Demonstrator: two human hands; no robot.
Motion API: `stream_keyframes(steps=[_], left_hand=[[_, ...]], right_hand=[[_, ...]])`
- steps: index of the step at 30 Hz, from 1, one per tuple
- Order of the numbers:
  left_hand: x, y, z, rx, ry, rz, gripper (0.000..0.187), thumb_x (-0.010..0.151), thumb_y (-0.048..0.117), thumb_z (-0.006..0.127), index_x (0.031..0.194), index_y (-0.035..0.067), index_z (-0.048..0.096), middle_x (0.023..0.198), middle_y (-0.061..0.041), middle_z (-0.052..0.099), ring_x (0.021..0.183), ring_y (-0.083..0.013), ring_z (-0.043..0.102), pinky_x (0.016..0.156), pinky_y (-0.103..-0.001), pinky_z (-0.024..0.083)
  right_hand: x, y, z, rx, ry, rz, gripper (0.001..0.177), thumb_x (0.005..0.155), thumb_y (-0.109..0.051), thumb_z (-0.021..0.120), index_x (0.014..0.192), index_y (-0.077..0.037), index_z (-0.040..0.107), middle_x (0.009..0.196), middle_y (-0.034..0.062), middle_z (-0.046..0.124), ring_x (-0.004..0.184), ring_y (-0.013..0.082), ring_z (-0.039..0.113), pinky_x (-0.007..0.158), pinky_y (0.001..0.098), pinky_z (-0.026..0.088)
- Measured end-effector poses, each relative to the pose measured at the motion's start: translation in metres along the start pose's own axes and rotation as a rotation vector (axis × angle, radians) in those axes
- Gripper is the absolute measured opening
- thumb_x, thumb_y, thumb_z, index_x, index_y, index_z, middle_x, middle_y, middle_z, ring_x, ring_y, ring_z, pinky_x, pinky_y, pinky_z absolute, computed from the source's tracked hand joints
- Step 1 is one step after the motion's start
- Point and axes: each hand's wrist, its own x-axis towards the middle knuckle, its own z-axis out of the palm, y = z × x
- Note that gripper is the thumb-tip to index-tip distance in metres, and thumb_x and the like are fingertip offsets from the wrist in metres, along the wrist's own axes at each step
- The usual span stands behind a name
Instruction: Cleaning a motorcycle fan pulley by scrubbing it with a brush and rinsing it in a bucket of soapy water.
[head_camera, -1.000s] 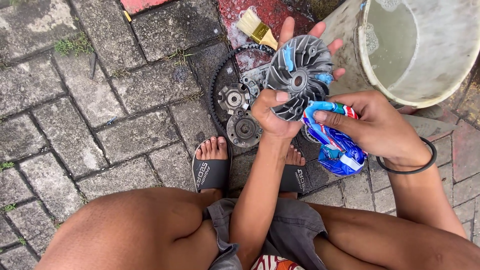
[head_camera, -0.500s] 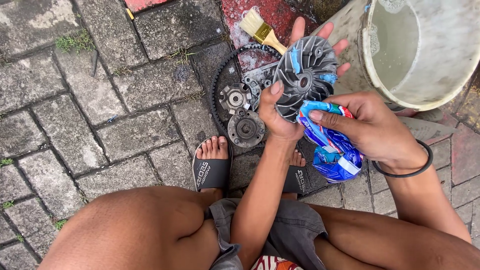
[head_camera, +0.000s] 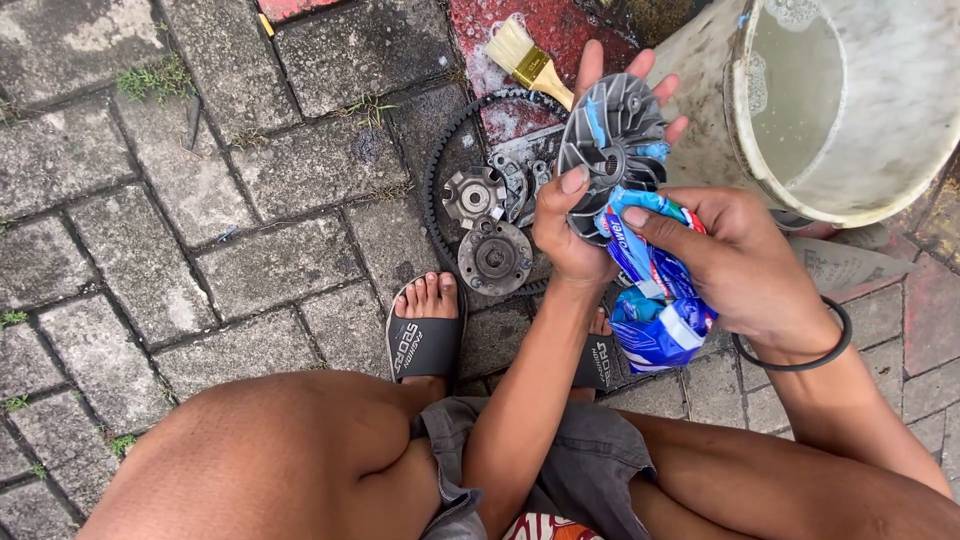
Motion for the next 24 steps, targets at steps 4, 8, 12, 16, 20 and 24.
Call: stream_keyframes(steps=[4,8,12,16,20,24], left_hand=[[-0.003,-0.002,-0.003,0.109,0.080,0.121,0.122,0.072,0.038,0.068,0.175,0.009,0.009,0.165,-0.027,0.030,0.149,-0.0354,0.037,0.119,-0.044,0.039],[0.000,-0.009,-0.009,0.073,0.103,0.211,0.111,0.079,0.035,0.061,0.176,0.008,0.014,0.159,-0.027,0.038,0.142,-0.0343,0.044,0.115,-0.046,0.043],[0.006,0.009,0.021,0.015,0.266,-0.026,0.126,0.058,0.049,0.055,0.172,0.017,0.015,0.162,-0.024,0.031,0.147,-0.0383,0.033,0.122,-0.054,0.029],[0.008,0.019,0.036,-0.093,0.293,-0.142,0.129,0.051,0.050,0.053,0.166,0.003,0.016,0.168,-0.023,0.021,0.156,-0.0400,0.021,0.129,-0.055,0.018],[0.012,0.027,0.043,-0.130,0.287,-0.208,0.133,0.048,0.053,0.056,0.165,0.006,0.016,0.169,-0.025,0.018,0.158,-0.0424,0.016,0.130,-0.053,0.014],[0.013,0.026,0.020,-0.220,0.177,-0.243,0.119,0.056,0.051,0.062,0.161,0.011,0.022,0.179,-0.016,0.011,0.165,-0.0450,0.007,0.122,-0.068,0.013]], right_hand=[[-0.004,-0.009,0.011,-0.394,0.112,-0.062,0.039,0.107,-0.025,0.062,0.071,-0.011,0.056,0.059,-0.0029,0.054,0.053,0.0080,0.045,0.047,0.0285,0.036],[-0.004,-0.013,0.007,-0.849,0.187,-0.096,0.043,0.103,-0.031,0.057,0.069,-0.006,0.049,0.054,0.0123,0.051,0.056,0.0301,0.040,0.059,0.0454,0.035],[-0.008,-0.009,-0.002,-0.935,0.189,-0.118,0.038,0.100,-0.028,0.058,0.072,-0.004,0.048,0.055,0.0192,0.051,0.055,0.0406,0.041,0.059,0.0486,0.035],[-0.012,-0.008,-0.009,-0.924,0.210,-0.052,0.043,0.105,-0.034,0.057,0.073,-0.006,0.051,0.056,0.0173,0.055,0.056,0.0390,0.045,0.062,0.0477,0.036],[-0.016,-0.003,-0.024,-0.884,0.255,-0.120,0.036,0.105,-0.029,0.060,0.077,-0.006,0.058,0.053,0.0125,0.052,0.054,0.0290,0.038,0.060,0.0437,0.036],[-0.031,0.006,-0.039,-0.732,0.295,-0.248,0.016,0.109,-0.019,0.066,0.100,-0.007,0.072,0.061,0.0032,0.057,0.055,0.0139,0.042,0.057,0.0325,0.037]])
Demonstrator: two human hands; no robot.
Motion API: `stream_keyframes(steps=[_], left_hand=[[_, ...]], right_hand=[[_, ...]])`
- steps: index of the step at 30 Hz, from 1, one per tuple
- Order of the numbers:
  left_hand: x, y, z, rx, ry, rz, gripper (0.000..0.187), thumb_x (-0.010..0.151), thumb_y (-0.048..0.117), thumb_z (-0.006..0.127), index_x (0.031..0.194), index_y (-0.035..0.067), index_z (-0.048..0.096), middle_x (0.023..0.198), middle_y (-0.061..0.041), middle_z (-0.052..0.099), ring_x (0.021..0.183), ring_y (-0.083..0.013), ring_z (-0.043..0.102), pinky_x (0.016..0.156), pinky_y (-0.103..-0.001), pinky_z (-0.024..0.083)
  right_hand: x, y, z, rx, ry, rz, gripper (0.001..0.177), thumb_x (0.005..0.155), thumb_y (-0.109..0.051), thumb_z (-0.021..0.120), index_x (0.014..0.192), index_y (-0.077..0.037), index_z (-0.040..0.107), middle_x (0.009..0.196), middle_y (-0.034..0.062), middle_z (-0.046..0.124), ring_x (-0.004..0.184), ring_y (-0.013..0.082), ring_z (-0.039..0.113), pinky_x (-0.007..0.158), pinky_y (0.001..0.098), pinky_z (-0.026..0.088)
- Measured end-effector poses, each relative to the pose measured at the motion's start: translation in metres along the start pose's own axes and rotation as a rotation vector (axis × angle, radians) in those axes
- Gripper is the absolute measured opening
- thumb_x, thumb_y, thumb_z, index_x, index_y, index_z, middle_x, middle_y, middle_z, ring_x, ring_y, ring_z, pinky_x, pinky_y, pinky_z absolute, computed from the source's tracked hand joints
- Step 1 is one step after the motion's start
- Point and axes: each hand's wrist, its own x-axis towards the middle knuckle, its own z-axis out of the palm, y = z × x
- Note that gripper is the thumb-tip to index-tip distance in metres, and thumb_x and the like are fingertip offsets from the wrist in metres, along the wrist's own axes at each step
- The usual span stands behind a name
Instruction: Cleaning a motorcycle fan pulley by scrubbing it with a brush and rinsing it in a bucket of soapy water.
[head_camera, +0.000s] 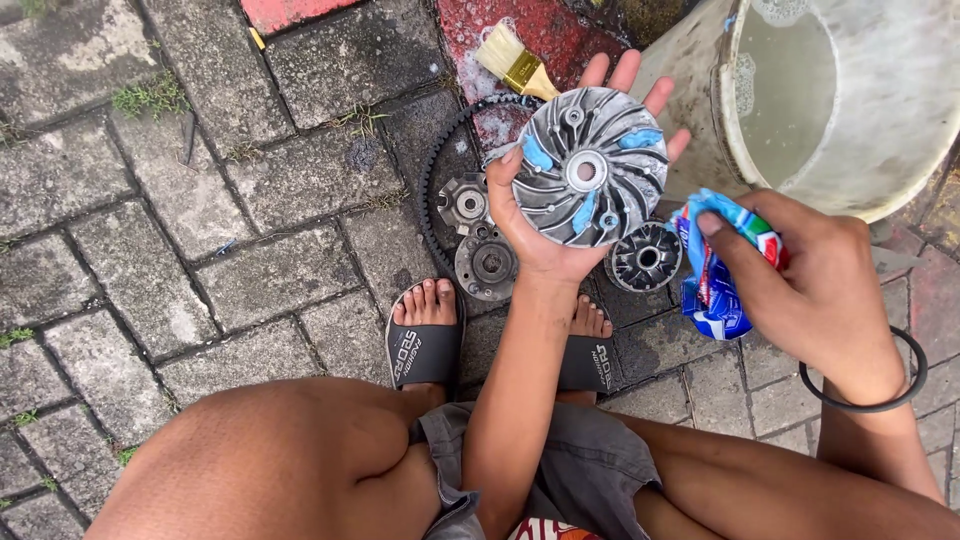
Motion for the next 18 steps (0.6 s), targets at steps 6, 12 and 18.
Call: stream_keyframes(steps=[6,12,18], left_hand=[[0.005,0.007,-0.021,0.013,0.019,-0.109,0.111,0.063,0.046,0.063,0.160,0.005,0.026,0.176,-0.027,0.014,0.165,-0.0454,0.011,0.123,-0.067,0.017],[0.003,-0.008,0.025,0.158,0.255,-0.203,0.138,0.038,0.047,0.055,0.165,0.006,0.019,0.167,-0.024,0.023,0.156,-0.0457,0.021,0.129,-0.057,0.017],[0.007,0.020,0.006,0.063,0.235,0.066,0.116,0.059,0.052,0.052,0.164,0.011,0.024,0.170,-0.012,0.024,0.158,-0.0398,0.019,0.129,-0.066,0.011]], right_hand=[[-0.023,0.061,0.020,0.257,0.156,0.046,0.024,0.118,-0.017,0.063,0.098,-0.004,0.063,0.078,-0.0005,0.050,0.074,0.0090,0.041,0.070,0.0267,0.035],[-0.027,0.057,0.007,0.280,0.138,0.041,0.021,0.118,-0.014,0.064,0.100,-0.003,0.065,0.076,0.0000,0.053,0.072,0.0082,0.043,0.066,0.0260,0.037],[-0.053,0.107,0.022,0.272,0.107,0.147,0.025,0.116,-0.015,0.063,0.093,-0.005,0.061,0.073,-0.0019,0.047,0.071,0.0086,0.040,0.064,0.0272,0.036]])
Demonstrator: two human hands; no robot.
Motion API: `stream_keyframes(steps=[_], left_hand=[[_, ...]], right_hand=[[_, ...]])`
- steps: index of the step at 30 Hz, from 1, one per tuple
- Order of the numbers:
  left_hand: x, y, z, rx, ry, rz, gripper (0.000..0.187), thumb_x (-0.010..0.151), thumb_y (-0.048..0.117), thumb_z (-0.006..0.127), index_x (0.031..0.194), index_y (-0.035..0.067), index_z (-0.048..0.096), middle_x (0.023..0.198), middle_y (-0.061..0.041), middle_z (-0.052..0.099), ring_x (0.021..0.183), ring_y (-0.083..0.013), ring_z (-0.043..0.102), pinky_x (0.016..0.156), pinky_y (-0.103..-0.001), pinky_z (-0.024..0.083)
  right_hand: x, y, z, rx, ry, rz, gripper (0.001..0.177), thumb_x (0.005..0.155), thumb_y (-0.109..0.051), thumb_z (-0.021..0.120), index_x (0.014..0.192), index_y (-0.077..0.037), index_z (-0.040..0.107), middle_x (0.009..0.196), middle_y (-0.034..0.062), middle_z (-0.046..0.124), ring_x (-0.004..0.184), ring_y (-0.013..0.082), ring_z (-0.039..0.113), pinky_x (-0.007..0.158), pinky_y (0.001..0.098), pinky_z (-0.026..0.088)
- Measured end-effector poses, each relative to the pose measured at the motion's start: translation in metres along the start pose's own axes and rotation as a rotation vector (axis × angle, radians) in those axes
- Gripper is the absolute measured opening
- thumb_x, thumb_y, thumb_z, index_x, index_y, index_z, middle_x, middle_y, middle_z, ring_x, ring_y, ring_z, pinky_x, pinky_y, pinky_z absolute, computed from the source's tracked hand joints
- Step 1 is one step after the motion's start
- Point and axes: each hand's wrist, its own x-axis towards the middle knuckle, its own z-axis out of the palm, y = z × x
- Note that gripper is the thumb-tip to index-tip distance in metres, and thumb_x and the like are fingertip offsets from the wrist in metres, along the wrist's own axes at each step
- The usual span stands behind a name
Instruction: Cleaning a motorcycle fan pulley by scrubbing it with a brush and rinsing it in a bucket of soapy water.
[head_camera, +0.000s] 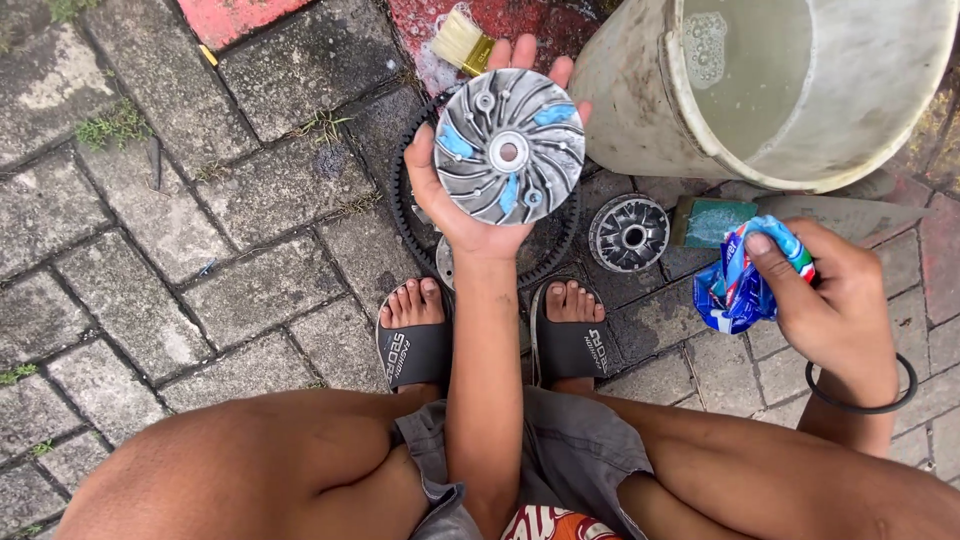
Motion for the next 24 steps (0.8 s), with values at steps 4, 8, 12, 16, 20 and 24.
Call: stream_keyframes(steps=[4,8,12,16,20,24], left_hand=[[0.008,0.015,-0.015,0.132,-0.047,0.028,0.122,0.057,0.057,0.055,0.165,0.013,0.019,0.172,-0.018,0.020,0.158,-0.0407,0.019,0.124,-0.063,0.017],[0.009,0.029,-0.023,0.027,0.024,0.090,0.104,0.069,0.060,0.051,0.164,0.023,0.029,0.165,-0.020,0.030,0.155,-0.0478,0.024,0.128,-0.064,0.016],[0.006,0.044,-0.025,0.046,0.037,0.203,0.102,0.071,0.058,0.048,0.165,0.023,0.029,0.168,-0.007,0.031,0.161,-0.0475,0.021,0.125,-0.071,0.016],[0.011,0.060,-0.057,0.021,-0.022,0.218,0.097,0.076,0.061,0.052,0.161,0.019,0.035,0.165,-0.009,0.036,0.158,-0.0457,0.027,0.123,-0.073,0.021],[0.017,0.067,-0.077,0.016,-0.281,0.200,0.087,0.086,0.061,0.063,0.160,0.022,0.041,0.162,-0.022,0.039,0.154,-0.0492,0.033,0.125,-0.069,0.029],[0.012,0.071,-0.078,0.044,-0.416,0.168,0.081,0.095,0.061,0.061,0.163,0.022,0.040,0.161,-0.018,0.044,0.153,-0.0480,0.037,0.125,-0.069,0.032]], right_hand=[[-0.015,0.081,0.026,-0.140,0.088,0.200,0.031,0.120,-0.024,0.062,0.094,-0.007,0.059,0.078,-0.0002,0.046,0.077,0.0143,0.038,0.070,0.0340,0.034],[-0.026,0.144,0.051,-0.216,0.158,0.186,0.028,0.119,-0.024,0.061,0.100,-0.003,0.062,0.079,0.0082,0.054,0.072,0.0217,0.042,0.066,0.0388,0.033],[-0.029,0.148,0.062,-0.368,0.223,0.142,0.029,0.110,-0.025,0.065,0.112,0.004,0.066,0.090,0.0175,0.061,0.082,0.0326,0.052,0.072,0.0457,0.040],[-0.014,0.136,0.077,-0.480,0.265,0.081,0.040,0.103,-0.026,0.068,0.122,0.009,0.068,0.098,0.0248,0.066,0.089,0.0410,0.059,0.075,0.0510,0.046],[0.029,0.053,0.102,-0.323,0.164,-0.155,0.035,0.095,-0.016,0.068,0.122,0.007,0.073,0.105,0.0221,0.074,0.095,0.0358,0.069,0.085,0.0456,0.052],[0.113,-0.027,0.160,-0.232,-0.075,-0.572,0.051,0.087,0.004,0.051,0.137,0.012,0.059,0.124,0.0298,0.067,0.112,0.0419,0.065,0.106,0.0500,0.049]])
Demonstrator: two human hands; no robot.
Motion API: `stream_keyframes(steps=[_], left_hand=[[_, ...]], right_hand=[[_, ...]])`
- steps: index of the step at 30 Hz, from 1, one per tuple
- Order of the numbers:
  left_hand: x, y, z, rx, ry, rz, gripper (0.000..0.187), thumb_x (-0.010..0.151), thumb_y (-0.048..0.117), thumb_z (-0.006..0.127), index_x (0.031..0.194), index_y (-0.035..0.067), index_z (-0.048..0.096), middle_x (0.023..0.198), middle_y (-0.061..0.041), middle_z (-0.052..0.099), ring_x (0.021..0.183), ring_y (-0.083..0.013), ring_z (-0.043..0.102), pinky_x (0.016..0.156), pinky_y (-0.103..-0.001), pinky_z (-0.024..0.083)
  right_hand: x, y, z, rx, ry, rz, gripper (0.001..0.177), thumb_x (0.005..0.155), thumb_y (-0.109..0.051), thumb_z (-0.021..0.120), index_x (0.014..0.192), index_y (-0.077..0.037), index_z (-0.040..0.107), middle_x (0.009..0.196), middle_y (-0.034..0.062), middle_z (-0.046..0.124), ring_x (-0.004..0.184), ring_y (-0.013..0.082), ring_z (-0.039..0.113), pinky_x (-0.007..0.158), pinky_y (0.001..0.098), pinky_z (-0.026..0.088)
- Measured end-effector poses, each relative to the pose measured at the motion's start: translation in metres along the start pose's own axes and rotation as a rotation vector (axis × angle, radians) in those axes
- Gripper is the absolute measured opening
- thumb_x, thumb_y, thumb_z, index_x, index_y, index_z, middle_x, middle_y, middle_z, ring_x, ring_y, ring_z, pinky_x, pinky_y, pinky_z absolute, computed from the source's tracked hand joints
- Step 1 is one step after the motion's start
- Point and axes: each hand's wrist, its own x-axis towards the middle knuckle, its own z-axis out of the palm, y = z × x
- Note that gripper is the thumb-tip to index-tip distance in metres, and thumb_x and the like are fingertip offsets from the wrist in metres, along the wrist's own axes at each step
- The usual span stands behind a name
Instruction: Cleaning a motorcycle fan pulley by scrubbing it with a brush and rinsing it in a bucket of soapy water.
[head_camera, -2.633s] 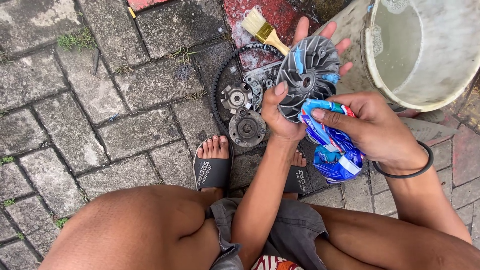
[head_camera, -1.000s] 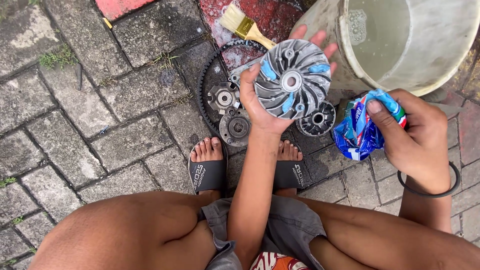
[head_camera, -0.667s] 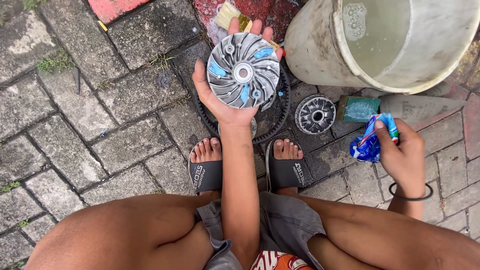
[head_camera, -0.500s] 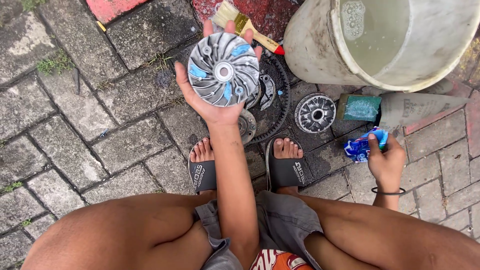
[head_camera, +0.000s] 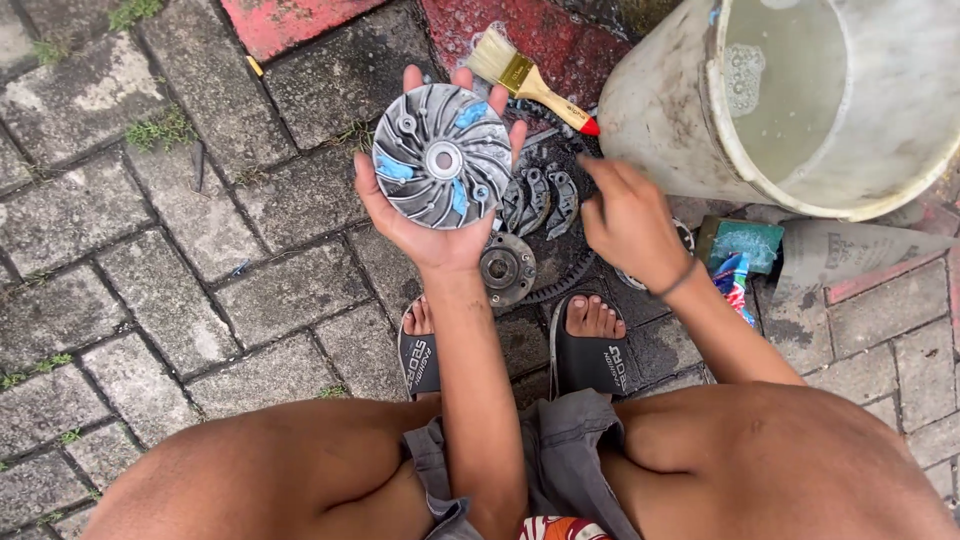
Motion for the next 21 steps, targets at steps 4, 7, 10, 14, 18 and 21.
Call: stream_keyframes(steps=[4,7,10,14,18,21], left_hand=[[0.004,0.013,0.056,0.083,0.393,0.031,0.102,0.070,0.061,0.052,0.163,0.026,0.031,0.165,-0.018,0.032,0.154,-0.0499,0.028,0.120,-0.069,0.024],[0.000,0.030,0.047,0.044,0.326,0.087,0.098,0.074,0.060,0.055,0.163,0.026,0.032,0.165,-0.018,0.034,0.154,-0.0491,0.028,0.120,-0.070,0.024],[-0.004,0.046,0.032,-0.006,0.234,0.128,0.093,0.080,0.059,0.060,0.164,0.027,0.034,0.164,-0.017,0.035,0.153,-0.0478,0.029,0.120,-0.071,0.025],[0.013,0.046,0.031,-0.092,0.056,0.104,0.080,0.091,0.058,0.064,0.161,0.026,0.041,0.162,-0.018,0.040,0.151,-0.0458,0.034,0.122,-0.070,0.027],[0.022,0.029,0.050,-0.141,-0.046,0.001,0.069,0.099,0.057,0.063,0.157,0.023,0.048,0.162,-0.017,0.043,0.151,-0.0459,0.036,0.124,-0.071,0.026],[0.025,0.010,0.067,-0.159,-0.060,-0.110,0.072,0.100,0.056,0.061,0.160,0.020,0.044,0.160,-0.019,0.044,0.151,-0.0478,0.035,0.122,-0.072,0.027]], right_hand=[[0.079,0.050,0.064,-0.547,-0.179,0.059,0.085,0.072,-0.002,0.073,0.149,0.014,0.041,0.132,0.0333,0.059,0.124,0.0459,0.055,0.098,0.0482,0.055],[0.102,0.057,0.072,-0.839,-0.140,0.032,0.066,0.072,-0.012,0.072,0.135,0.003,0.061,0.096,0.0132,0.072,0.074,0.0284,0.074,0.051,0.0409,0.060],[0.105,0.033,0.049,-0.831,-0.161,0.057,0.010,0.084,-0.009,0.066,0.091,-0.001,0.070,0.088,0.0155,0.069,0.075,0.0329,0.069,0.051,0.0451,0.060],[0.117,-0.013,-0.056,-0.614,-0.053,-0.033,0.013,0.106,-0.013,0.067,0.098,-0.004,0.071,0.083,0.0102,0.061,0.064,0.0241,0.061,0.048,0.0365,0.053],[0.112,-0.031,-0.181,-0.233,-0.117,0.297,0.038,0.120,-0.037,0.079,0.098,-0.007,0.074,0.067,0.0054,0.051,0.060,0.0213,0.038,0.056,0.0388,0.027],[0.064,0.029,-0.232,0.262,0.044,0.534,0.030,0.121,-0.031,0.076,0.112,-0.003,0.070,0.092,0.0109,0.067,0.073,0.0139,0.059,0.075,0.0222,0.050]])
